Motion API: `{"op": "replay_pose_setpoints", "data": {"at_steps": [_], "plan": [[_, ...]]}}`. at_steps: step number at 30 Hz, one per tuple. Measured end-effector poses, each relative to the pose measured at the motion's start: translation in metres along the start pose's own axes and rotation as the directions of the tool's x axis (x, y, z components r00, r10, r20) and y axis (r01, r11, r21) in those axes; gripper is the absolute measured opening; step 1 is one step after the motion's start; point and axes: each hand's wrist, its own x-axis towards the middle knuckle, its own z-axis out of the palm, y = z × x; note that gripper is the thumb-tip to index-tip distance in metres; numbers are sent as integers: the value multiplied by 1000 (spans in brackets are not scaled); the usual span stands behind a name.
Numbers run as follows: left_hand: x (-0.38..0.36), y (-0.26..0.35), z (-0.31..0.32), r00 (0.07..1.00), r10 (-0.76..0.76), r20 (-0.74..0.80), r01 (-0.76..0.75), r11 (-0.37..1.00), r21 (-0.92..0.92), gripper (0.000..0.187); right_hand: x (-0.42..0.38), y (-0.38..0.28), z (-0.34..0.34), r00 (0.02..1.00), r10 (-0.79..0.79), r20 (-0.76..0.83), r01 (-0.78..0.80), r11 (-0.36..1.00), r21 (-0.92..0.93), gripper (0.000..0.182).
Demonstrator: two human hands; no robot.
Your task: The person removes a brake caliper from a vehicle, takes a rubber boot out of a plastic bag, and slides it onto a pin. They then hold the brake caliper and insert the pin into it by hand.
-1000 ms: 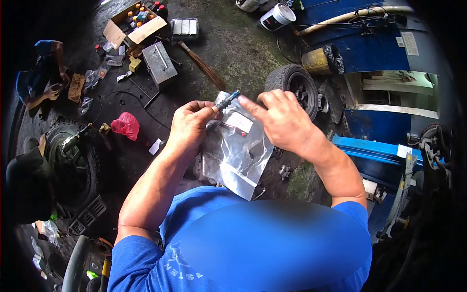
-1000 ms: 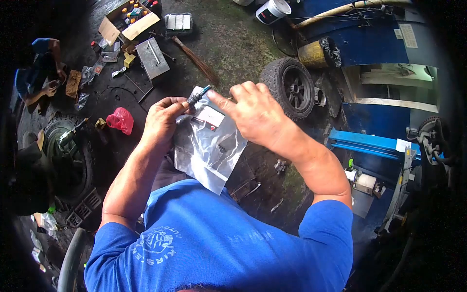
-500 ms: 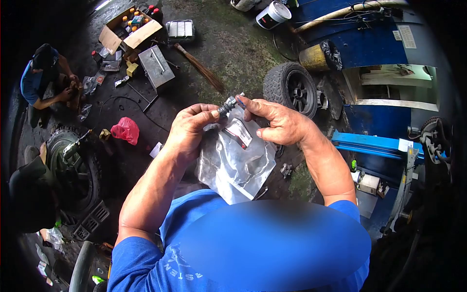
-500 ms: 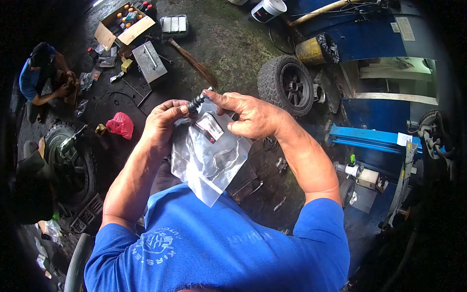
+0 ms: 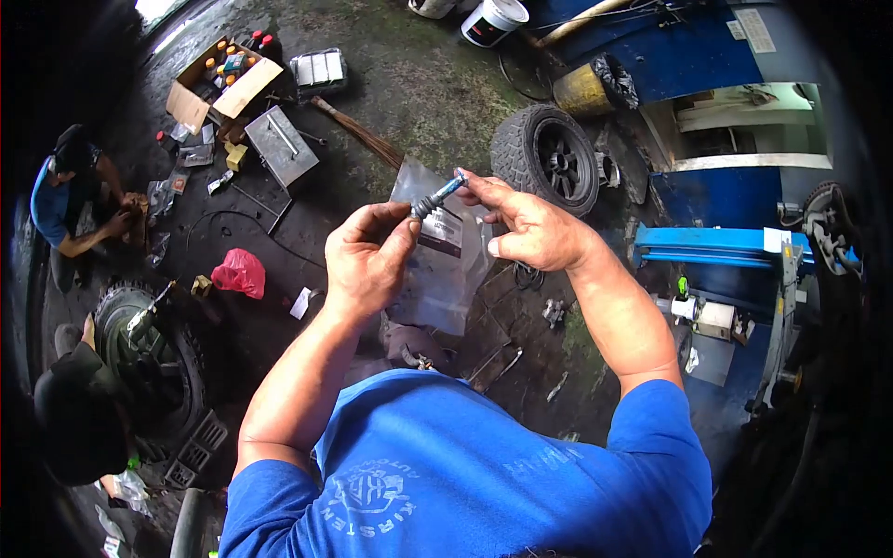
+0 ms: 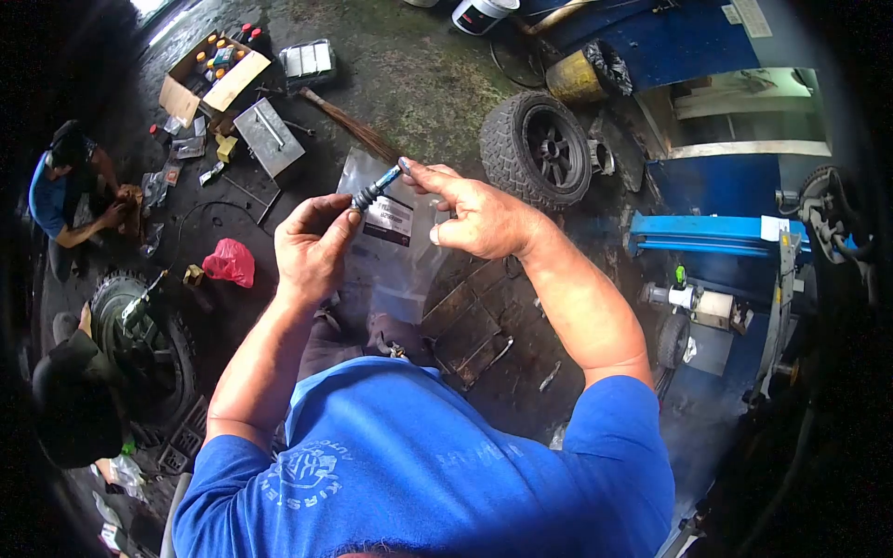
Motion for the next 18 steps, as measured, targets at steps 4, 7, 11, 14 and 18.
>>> {"op": "replay_pose_setpoints", "data": {"at_steps": [4, 7, 11, 14, 18], "plan": [[0, -7, 5, 990, 138, -5, -134, 973, 187, 16, -7, 4, 12, 998, 14, -55, -8, 994, 111, 90], [2, -14, 6, 951, 306, 43, -305, 908, 286, 17, -12, 1, 21, 993, 117, -15, -111, 968, 226, 90], [5, -15, 6, 883, 449, 137, -461, 777, 428, 19, -10, -5, 26, 990, 137, 14, -135, 941, 310, 98], [8, -15, 5, 857, 501, 118, -492, 732, 471, 22, -10, -19, 29, 959, 210, -192, -222, 974, -46, 102], [6, -18, 1, 863, 487, 136, -486, 726, 486, 21, -7, -19, 31, 961, 91, -262, -228, 798, -558, 101]]}}
